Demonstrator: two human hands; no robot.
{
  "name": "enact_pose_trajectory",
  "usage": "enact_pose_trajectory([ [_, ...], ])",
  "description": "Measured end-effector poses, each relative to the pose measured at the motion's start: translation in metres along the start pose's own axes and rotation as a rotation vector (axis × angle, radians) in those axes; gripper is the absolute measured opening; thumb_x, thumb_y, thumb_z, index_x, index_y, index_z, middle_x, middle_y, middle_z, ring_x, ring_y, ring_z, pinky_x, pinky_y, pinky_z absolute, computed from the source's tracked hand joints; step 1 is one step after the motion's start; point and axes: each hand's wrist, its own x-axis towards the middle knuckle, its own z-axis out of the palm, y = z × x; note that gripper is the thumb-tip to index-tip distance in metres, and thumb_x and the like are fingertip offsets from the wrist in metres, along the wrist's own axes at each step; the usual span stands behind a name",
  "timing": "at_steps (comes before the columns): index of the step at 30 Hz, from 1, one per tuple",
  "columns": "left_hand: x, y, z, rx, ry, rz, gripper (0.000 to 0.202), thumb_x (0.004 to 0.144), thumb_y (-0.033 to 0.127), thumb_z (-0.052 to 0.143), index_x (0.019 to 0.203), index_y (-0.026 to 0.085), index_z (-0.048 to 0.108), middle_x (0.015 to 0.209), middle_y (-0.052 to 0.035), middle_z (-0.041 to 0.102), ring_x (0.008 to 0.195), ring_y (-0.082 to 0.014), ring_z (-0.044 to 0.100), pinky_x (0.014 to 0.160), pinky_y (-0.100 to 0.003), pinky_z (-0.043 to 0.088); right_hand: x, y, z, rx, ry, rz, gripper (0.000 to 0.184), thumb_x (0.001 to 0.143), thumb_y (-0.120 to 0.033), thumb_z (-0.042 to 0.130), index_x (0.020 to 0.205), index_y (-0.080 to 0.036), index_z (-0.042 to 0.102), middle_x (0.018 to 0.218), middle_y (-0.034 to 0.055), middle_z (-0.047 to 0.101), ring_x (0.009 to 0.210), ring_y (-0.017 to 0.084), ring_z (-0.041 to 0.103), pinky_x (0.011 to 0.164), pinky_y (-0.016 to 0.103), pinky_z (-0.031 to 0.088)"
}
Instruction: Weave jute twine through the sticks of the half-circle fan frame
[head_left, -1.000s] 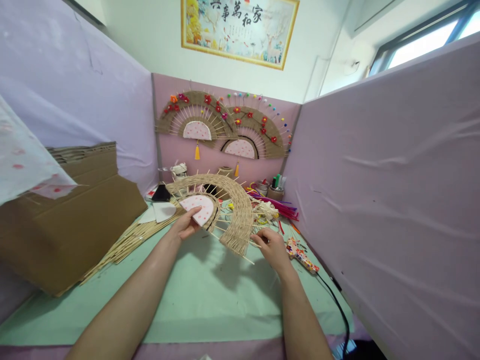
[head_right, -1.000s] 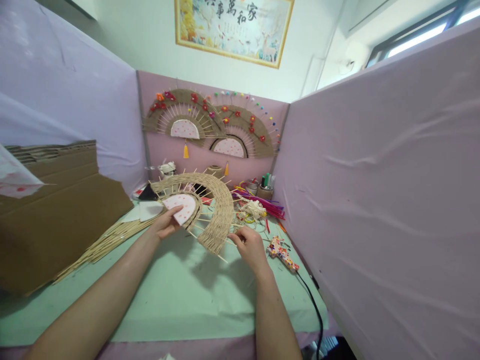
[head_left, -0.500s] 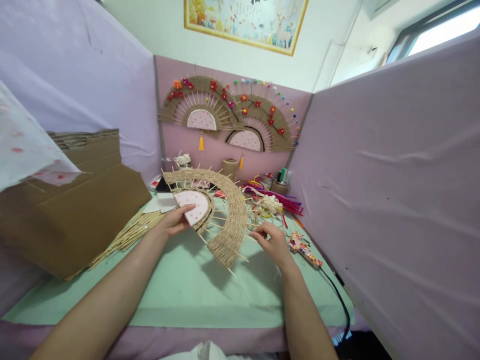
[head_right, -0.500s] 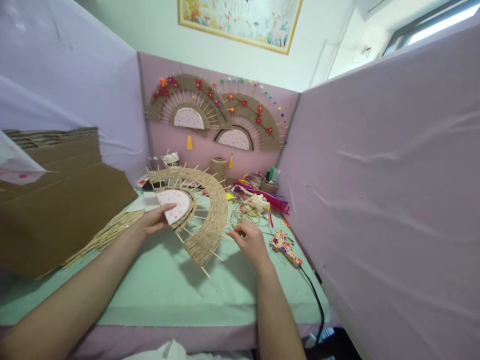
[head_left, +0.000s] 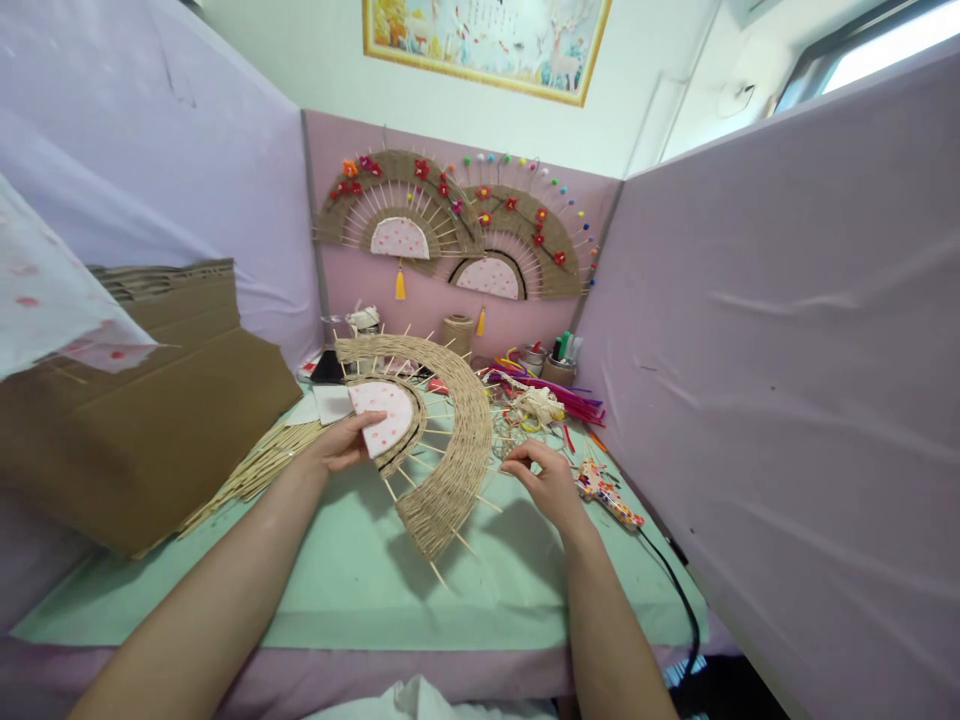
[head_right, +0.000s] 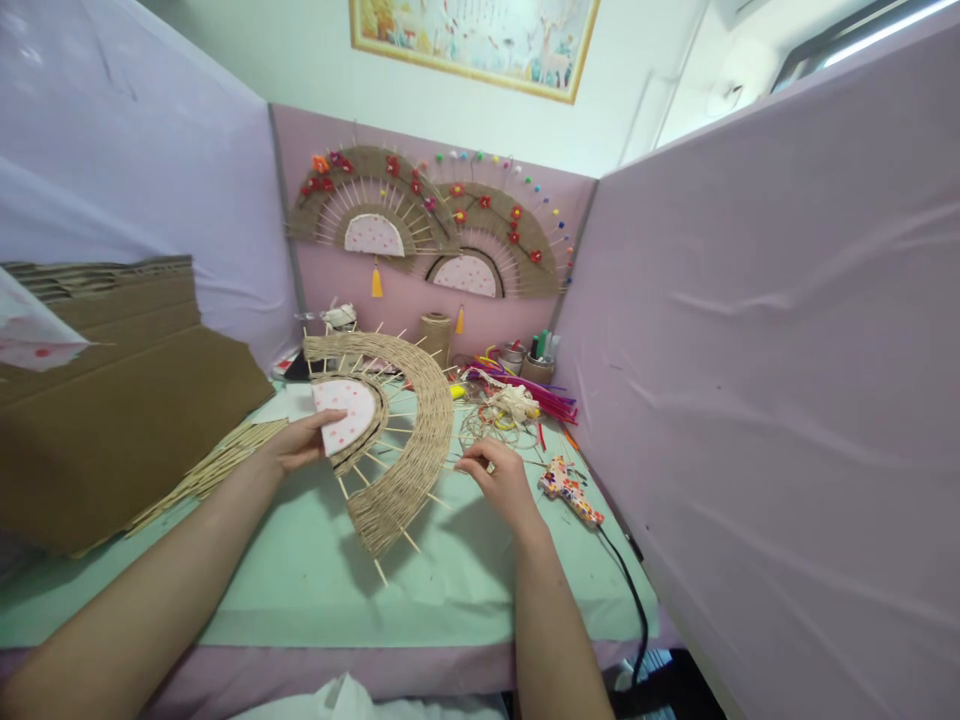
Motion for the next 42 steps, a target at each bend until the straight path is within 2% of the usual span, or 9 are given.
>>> enact_pose_trajectory([
  [7, 0.003, 0.0, -0.006, -0.068, -0.019, -0.007, 0.027, 0.075, 0.006, 0.057, 0.102, 0.007, 0.061, 0.085, -0.0143, 0.072, 0.074, -0.022, 0.069, 0.071, -0.032, 0.056, 0.0, -0.002, -0.001, 0.034, -0.021, -0.012, 0.019, 0.084, -0.031, 0.052, 0.076, -0.019, 0.063, 0.074, 0.005, 0.062, 0.072, 0.017, 0.055, 0.068, 0.029, 0.043],
  [16, 0.0, -0.003, -0.001, -0.05, -0.043, -0.013, 0.029, 0.075, 0.006, 0.057, 0.103, 0.006, 0.06, 0.083, -0.0131, 0.072, 0.072, -0.0222, 0.069, 0.068, -0.031, 0.057, -0.002, -0.001, 0.001, -0.084, 0.017, -0.011, 0.024, 0.083, -0.035, 0.053, 0.067, -0.018, 0.057, 0.064, 0.0019, 0.055, 0.062, 0.014, 0.049, 0.06, 0.027, 0.038],
  [22, -0.001, -0.003, -0.002, -0.049, -0.063, -0.01, 0.03, 0.072, 0.005, 0.058, 0.103, 0.007, 0.061, 0.087, -0.0142, 0.071, 0.077, -0.024, 0.069, 0.072, -0.033, 0.056, -0.001, 0.001, 0.001, -0.116, 0.066, -0.01, 0.026, 0.082, -0.037, 0.056, 0.064, -0.018, 0.057, 0.062, 0.0011, 0.054, 0.059, 0.013, 0.047, 0.058, 0.026, 0.037],
  [31, -0.005, 0.001, -0.003, -0.026, -0.046, -0.027, 0.03, 0.071, 0.004, 0.06, 0.1, 0.01, 0.062, 0.091, -0.0144, 0.071, 0.077, -0.0218, 0.069, 0.073, -0.029, 0.055, -0.001, 0.001, -0.001, -0.092, 0.058, -0.017, 0.019, 0.085, -0.034, 0.052, 0.077, -0.019, 0.06, 0.073, 0.0044, 0.059, 0.068, 0.016, 0.052, 0.065, 0.029, 0.041],
  [36, -0.008, 0.003, -0.002, -0.027, -0.068, -0.039, 0.031, 0.071, 0.004, 0.06, 0.101, 0.008, 0.062, 0.09, -0.0142, 0.071, 0.077, -0.0226, 0.069, 0.074, -0.031, 0.055, 0.0, 0.001, -0.002, -0.05, 0.066, -0.044, 0.014, 0.086, -0.029, 0.049, 0.084, -0.02, 0.06, 0.082, 0.0058, 0.061, 0.078, 0.018, 0.055, 0.072, 0.031, 0.043],
  [42, -0.011, 0.005, -0.002, -0.007, -0.087, -0.067, 0.03, 0.072, 0.004, 0.058, 0.101, 0.008, 0.062, 0.088, -0.0138, 0.072, 0.075, -0.0227, 0.069, 0.074, -0.031, 0.055, 0.0, -0.001, -0.003, -0.082, 0.124, -0.029, 0.014, 0.084, -0.03, 0.052, 0.077, -0.02, 0.059, 0.075, 0.0044, 0.059, 0.072, 0.017, 0.052, 0.069, 0.031, 0.042],
])
